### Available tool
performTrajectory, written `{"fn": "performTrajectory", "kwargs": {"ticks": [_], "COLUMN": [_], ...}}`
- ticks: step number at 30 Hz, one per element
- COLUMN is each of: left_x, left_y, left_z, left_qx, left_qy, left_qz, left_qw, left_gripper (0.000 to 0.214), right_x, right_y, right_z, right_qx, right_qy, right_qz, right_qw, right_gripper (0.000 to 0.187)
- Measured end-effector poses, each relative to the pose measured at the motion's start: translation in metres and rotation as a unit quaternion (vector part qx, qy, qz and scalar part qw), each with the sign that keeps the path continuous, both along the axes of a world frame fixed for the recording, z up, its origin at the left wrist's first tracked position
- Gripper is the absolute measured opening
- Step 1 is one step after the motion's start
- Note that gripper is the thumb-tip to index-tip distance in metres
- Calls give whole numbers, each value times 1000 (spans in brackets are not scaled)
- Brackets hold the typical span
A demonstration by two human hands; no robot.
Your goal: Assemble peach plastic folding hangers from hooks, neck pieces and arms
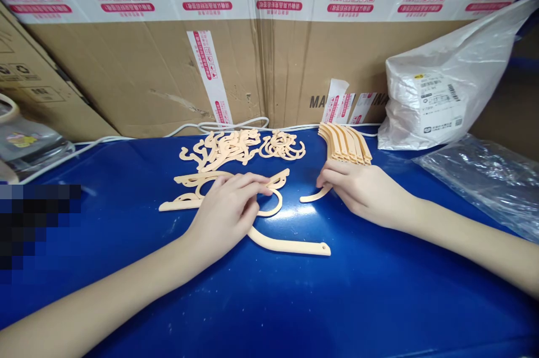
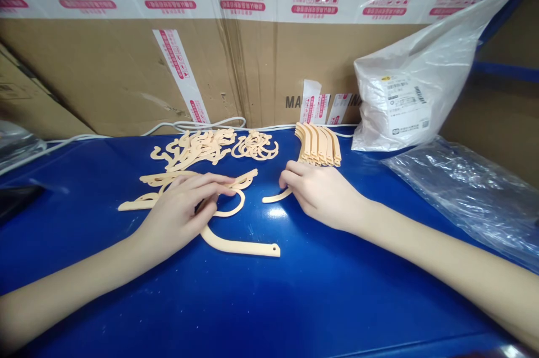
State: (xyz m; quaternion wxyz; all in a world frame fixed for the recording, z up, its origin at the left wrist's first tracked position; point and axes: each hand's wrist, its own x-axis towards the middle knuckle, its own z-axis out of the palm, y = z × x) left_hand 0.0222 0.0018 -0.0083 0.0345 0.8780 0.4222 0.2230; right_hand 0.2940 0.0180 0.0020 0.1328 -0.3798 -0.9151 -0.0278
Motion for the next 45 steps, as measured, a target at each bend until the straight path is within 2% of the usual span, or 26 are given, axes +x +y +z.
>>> {"fn": "performTrajectory", "kwargs": {"ticks": [3,6,9,11,14,18,24,30,38,45], "left_x": [3,5,6,6,6,8,7,7,8,10], "left_y": [-4,-9,-11,-12,-11,-10,-7,-6,-7,-7], "left_z": [1,3,5,6,6,5,4,4,5,9], "left_qx": [17,10,-22,-48,-89,-118,-121,-124,-137,-162], "left_qy": [12,15,29,46,64,61,52,47,44,6], "left_qz": [-22,-104,-191,-210,-190,-148,-145,-149,-153,-140], "left_qw": [1000,994,981,975,976,980,981,980,978,977], "left_gripper": [22,11,25,23,17,21,19,25,22,30], "right_x": [-6,-9,-9,-8,-6,-3,-3,-6,0,-8], "right_y": [-8,-11,-11,-9,-8,-8,-10,-12,-18,-10], "right_z": [-1,-4,-4,-1,7,16,10,5,13,-4], "right_qx": [-32,-49,-13,9,4,2,-21,42,49,164], "right_qy": [65,92,61,25,-26,-84,-45,-27,-81,-113], "right_qz": [6,19,16,13,-3,-1,17,41,30,49], "right_qw": [997,994,998,1000,1000,996,999,998,995,979], "right_gripper": [22,20,23,27,39,47,17,27,25,26]}}
